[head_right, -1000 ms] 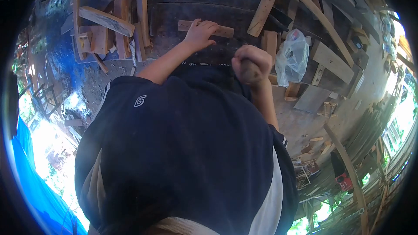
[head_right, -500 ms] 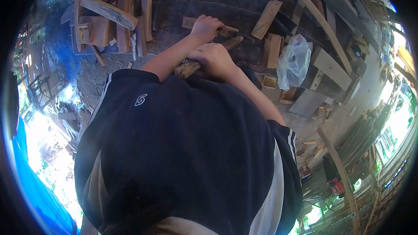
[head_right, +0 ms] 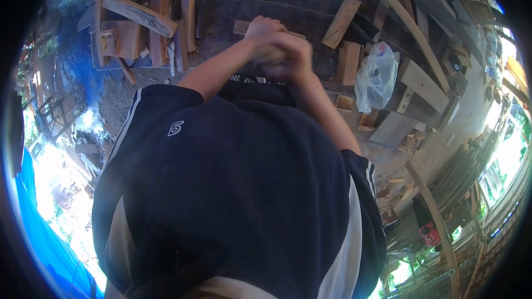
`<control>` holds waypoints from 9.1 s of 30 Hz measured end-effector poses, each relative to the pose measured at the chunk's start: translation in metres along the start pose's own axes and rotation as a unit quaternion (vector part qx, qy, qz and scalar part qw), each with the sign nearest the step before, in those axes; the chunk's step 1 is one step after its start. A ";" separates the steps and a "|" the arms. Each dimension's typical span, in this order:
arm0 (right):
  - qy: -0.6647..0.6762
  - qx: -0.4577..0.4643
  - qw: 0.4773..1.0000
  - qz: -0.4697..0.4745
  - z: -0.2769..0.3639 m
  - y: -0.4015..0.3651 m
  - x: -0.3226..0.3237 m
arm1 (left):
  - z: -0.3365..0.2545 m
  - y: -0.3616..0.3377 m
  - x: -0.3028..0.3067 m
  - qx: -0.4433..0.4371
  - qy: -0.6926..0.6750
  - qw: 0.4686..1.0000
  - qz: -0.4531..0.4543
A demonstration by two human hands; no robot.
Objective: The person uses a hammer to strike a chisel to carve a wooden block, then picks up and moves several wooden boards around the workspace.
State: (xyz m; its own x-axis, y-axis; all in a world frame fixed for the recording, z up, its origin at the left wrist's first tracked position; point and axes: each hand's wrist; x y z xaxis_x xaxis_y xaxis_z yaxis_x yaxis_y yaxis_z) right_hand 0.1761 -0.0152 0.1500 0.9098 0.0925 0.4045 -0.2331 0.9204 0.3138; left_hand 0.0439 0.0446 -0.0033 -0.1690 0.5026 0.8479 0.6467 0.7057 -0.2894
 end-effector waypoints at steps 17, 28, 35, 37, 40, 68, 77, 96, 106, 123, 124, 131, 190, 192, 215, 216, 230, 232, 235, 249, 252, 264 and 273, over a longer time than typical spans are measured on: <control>0.311 -0.013 0.917 -0.247 0.021 -0.022 0.102 | -0.018 0.003 0.021 -0.001 -0.063 0.998 0.023; 0.299 -0.035 0.931 -0.207 0.020 -0.020 0.105 | -0.021 0.011 0.034 -0.104 -0.078 0.991 0.013; 0.174 -0.147 0.948 -0.224 0.022 -0.013 0.088 | 0.018 0.053 0.053 0.016 -0.050 0.991 -0.122; 0.160 -0.177 0.944 -0.229 0.016 -0.025 0.088 | 0.041 0.085 0.099 0.141 -0.091 0.983 -0.071; 0.119 -0.203 0.944 -0.232 0.005 -0.039 0.089 | 0.045 0.115 0.100 0.107 0.042 0.960 -0.254; -0.007 -0.070 0.994 0.086 0.029 0.007 0.014 | 0.062 0.072 0.039 0.089 -0.127 0.952 -0.262; 0.008 -0.086 0.982 0.166 0.018 0.035 -0.023 | 0.040 -0.052 0.000 0.001 -0.048 0.989 -0.138; 0.141 -0.106 0.971 -0.162 -0.003 0.007 0.029 | 0.015 -0.033 0.022 0.143 -0.102 0.982 0.061; 0.386 -0.254 0.737 -0.493 -0.065 -0.039 0.092 | 0.018 -0.033 0.011 0.144 -0.087 0.985 0.036; 0.469 -0.348 0.552 -0.595 -0.083 -0.105 0.096 | 0.016 -0.037 0.011 0.128 -0.062 0.989 0.045; 0.450 -0.244 0.698 -0.501 -0.063 -0.091 0.088 | 0.014 -0.036 0.011 0.129 -0.061 0.989 0.043; 0.189 -0.025 0.982 0.015 0.006 -0.015 0.057 | 0.004 -0.031 0.011 0.104 -0.053 0.992 0.042; 0.113 -0.111 0.987 -0.023 0.047 -0.012 0.067 | 0.067 0.111 0.050 0.120 -0.281 0.940 -0.150; 0.097 -0.114 0.989 -0.001 0.045 -0.007 0.059 | 0.077 0.086 0.039 0.124 -0.297 0.937 -0.140; 0.071 -0.142 0.987 -0.005 0.033 -0.019 0.057 | 0.047 0.203 -0.019 0.166 -0.065 0.909 -0.376; 0.062 -0.124 0.990 -0.005 0.032 -0.018 0.058 | 0.046 0.190 -0.010 0.164 -0.065 0.910 -0.374; 0.020 -0.005 0.976 0.218 0.018 0.030 0.016 | 0.071 -0.073 0.010 0.085 -0.186 0.962 -0.182; 0.020 0.014 0.967 0.255 0.017 0.039 0.004 | 0.070 -0.076 0.004 0.088 -0.195 0.963 -0.165; -0.001 -0.007 0.962 0.271 0.011 0.047 -0.018 | 0.068 -0.069 0.006 0.084 -0.172 0.972 -0.133; -0.061 0.012 0.955 0.290 0.011 0.082 -0.088 | 0.074 -0.037 -0.039 0.107 -0.244 0.921 -0.285; 0.039 -0.009 0.984 0.172 0.009 0.074 -0.056 | 0.049 -0.039 0.014 0.062 -0.236 0.893 -0.379; 0.208 -0.014 0.977 -0.045 0.029 0.055 0.041 | 0.056 -0.035 0.025 0.188 -0.170 0.967 -0.016; 0.094 0.020 0.972 0.213 0.004 0.082 -0.025 | 0.067 -0.037 0.005 0.167 -0.177 0.968 -0.064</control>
State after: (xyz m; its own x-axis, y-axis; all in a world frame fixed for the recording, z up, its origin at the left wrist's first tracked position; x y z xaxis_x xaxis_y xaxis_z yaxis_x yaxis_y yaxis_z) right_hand 0.1325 0.0562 0.1689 0.7742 0.5330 0.3413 -0.6116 0.7687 0.1871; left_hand -0.0303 0.0545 -0.0182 -0.5150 0.4981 0.6976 0.3372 0.8660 -0.3693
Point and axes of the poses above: each hand's wrist, its own y-axis towards the middle knuckle, its own x-axis out of the back of the hand, z = x × y, and after that the axes turned 6 degrees about z, right-handed
